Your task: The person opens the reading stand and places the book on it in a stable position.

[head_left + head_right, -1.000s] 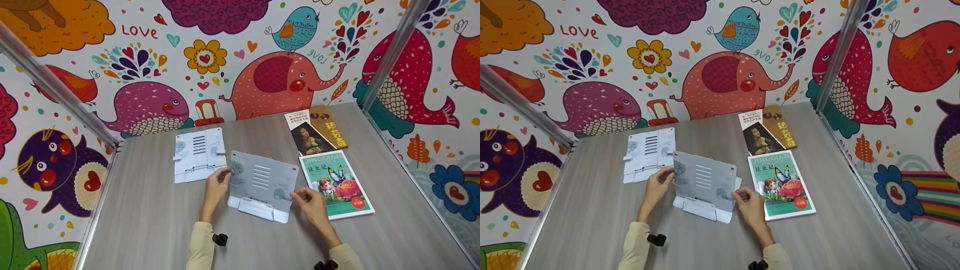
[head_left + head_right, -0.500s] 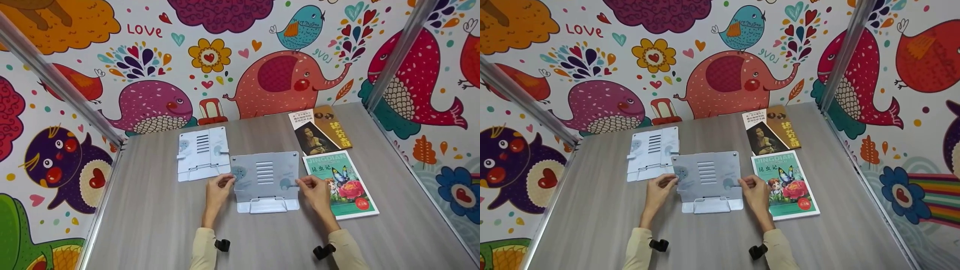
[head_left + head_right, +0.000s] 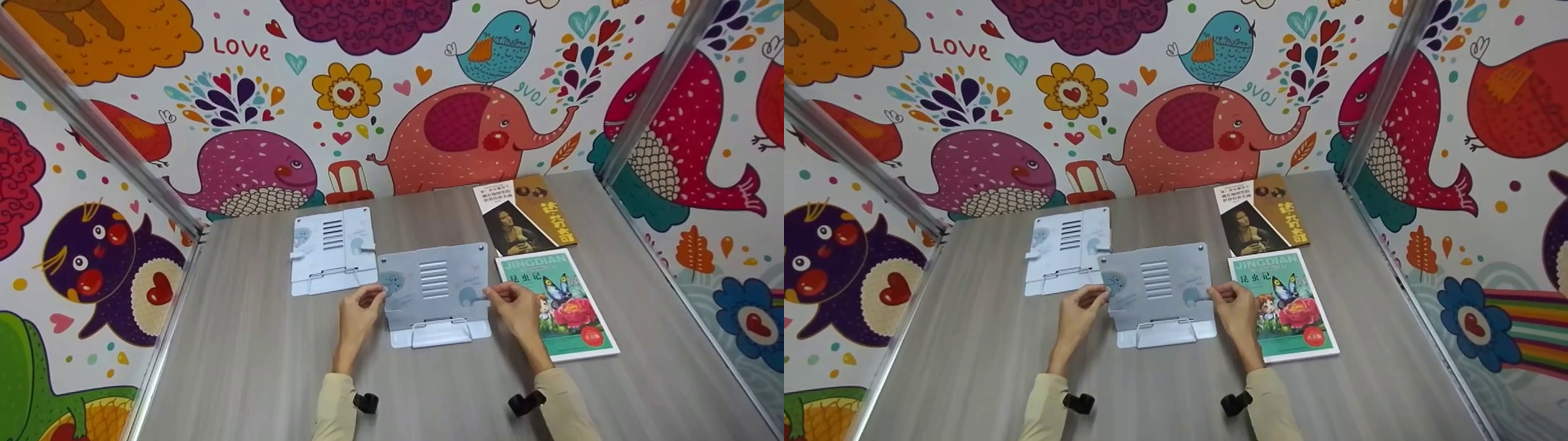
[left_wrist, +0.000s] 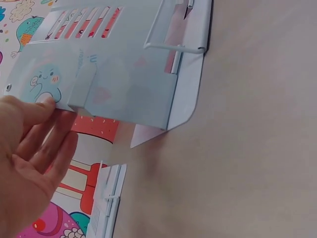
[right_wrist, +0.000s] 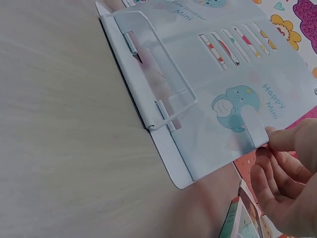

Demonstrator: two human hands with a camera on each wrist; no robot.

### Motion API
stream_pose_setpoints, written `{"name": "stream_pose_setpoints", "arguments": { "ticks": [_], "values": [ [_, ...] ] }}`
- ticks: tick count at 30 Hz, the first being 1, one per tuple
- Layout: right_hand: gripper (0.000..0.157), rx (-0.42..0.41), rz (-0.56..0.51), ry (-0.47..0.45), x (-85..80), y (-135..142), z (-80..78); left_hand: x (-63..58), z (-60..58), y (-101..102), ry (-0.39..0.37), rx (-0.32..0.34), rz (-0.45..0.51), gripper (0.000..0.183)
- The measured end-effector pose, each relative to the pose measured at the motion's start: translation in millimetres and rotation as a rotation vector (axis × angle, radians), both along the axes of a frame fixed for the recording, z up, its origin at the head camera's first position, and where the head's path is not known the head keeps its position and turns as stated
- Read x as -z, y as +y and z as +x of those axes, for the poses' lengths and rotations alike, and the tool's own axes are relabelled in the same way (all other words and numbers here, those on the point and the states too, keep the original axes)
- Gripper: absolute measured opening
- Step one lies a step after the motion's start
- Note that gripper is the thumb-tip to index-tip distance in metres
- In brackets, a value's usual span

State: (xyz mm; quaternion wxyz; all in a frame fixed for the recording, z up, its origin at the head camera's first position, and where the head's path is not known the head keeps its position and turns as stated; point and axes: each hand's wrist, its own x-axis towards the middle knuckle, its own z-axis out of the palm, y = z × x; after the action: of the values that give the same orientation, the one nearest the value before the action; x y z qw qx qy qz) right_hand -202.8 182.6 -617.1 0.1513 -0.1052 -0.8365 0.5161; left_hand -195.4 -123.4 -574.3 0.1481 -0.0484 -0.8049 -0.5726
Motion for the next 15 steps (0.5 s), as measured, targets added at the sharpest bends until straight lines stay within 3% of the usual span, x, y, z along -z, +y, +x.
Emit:
{"name": "stream_pose_setpoints", "arguments": {
  "ticks": [3,6,8,9,11,13,15],
  "values": [
    [0.015,-0.034,-0.061,-0.013,1.4,5,2.5,13.8,0.3,8,0.071,-0.105,0.007,0.013],
    [0.018,-0.052,-0.083,-0.038,0.7,17,7.1,31.8,2.0,22,0.22,-0.245,0.035,0.02],
    [0.021,-0.029,-0.052,-0.054,-1.1,32,10.2,40.1,3.9,38,0.329,-0.254,0.05,0.023],
    [0.023,-0.002,-0.024,-0.067,-2.4,40,12.4,42.3,6.0,48,0.368,-0.212,0.053,0.023],
    [0.027,0.06,0.039,-0.085,-4.8,58,17.1,43.0,13.3,70,0.37,-0.02,0.041,0.019],
    [0.035,0.119,0.105,-0.122,-6.5,76,22.9,42.1,23.1,94,0.27,0.223,0.02,0.015],
    [0.043,0.152,0.158,-0.161,-7.0,90,28.0,41.1,34.1,116,0.109,0.411,-0.053,0.018]
  ]
}}
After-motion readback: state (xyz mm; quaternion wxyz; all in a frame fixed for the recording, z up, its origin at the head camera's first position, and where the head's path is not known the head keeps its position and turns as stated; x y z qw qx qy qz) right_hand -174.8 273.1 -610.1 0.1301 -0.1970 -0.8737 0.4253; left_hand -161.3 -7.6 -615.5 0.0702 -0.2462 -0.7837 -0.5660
